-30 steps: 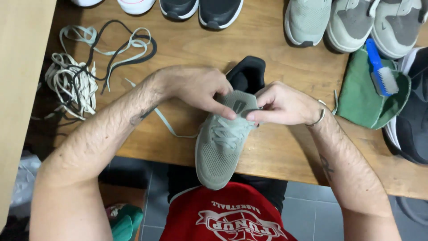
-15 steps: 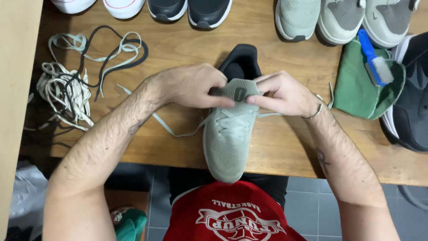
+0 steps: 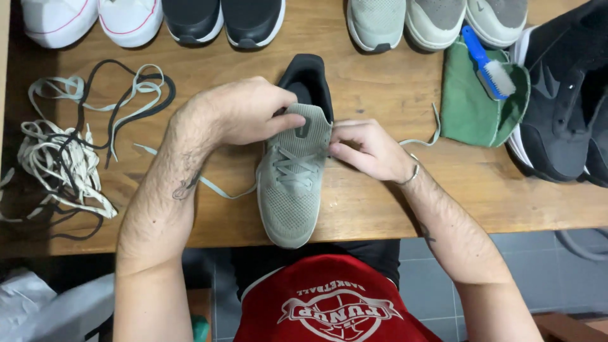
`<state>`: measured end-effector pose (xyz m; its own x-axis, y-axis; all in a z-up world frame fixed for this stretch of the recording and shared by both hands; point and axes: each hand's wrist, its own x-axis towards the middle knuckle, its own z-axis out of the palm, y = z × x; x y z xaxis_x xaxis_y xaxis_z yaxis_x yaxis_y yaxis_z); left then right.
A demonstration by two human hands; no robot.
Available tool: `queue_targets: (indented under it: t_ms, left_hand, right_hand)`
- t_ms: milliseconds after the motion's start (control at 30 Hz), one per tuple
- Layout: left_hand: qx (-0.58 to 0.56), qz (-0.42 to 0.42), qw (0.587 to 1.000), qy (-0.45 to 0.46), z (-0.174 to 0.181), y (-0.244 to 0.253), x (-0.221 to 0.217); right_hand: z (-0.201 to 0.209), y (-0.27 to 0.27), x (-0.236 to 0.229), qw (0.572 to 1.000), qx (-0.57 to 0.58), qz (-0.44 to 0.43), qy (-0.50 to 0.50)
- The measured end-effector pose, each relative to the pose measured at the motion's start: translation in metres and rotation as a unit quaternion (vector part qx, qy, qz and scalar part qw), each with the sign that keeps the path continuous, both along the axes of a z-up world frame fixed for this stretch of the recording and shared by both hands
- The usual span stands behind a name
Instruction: The person laces a light gray sneaker by threading the laces through the eyelets and tying a knot. They then place the shoe on a wooden table among other shoes and cleaning supplies.
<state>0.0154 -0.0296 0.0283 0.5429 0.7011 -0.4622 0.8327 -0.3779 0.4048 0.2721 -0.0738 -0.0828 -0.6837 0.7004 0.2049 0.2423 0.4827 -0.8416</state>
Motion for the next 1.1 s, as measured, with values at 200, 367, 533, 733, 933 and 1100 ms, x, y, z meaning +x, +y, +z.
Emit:
queue_targets:
  t_ms: [200,367,533,733,933,1100]
  left_hand:
    - [0.265,-0.011,0.941,-0.211,-0.018,-0.032,0.004]
    - [0.399,-0.019,0.861,-0.314,-0.009,-0.06,0.017]
    - [0.365,-0.055,0.867,-0.334,-0.023,-0.06,0.023]
    - [0.32,-0.073,0.889,-0.318,-0.037,-0.054,0.034]
    - [0.182,-0.08,0.937,-0.289,-0.025,-0.063,0.045]
    - [0.086,-0.078,0.952,-0.285,-0.054,-0.051,0.058]
  right_hand:
    - [-0.005,-0.001,-0.001,0.984,-0.163,0.05,0.059]
    - [-0.012,-0.002,0.002,0.979,-0.181,0.043,0.087]
    - [-0.008,-0.003,0.005,0.981,-0.175,0.048,0.073]
    - [0.0,-0.006,0.012,0.99,-0.117,0.051,0.057]
    - [0.007,-0.013,0.027,0.996,-0.078,0.048,0.009]
    - [0.016,-0.023,0.034,0.998,-0.063,0.028,0.006]
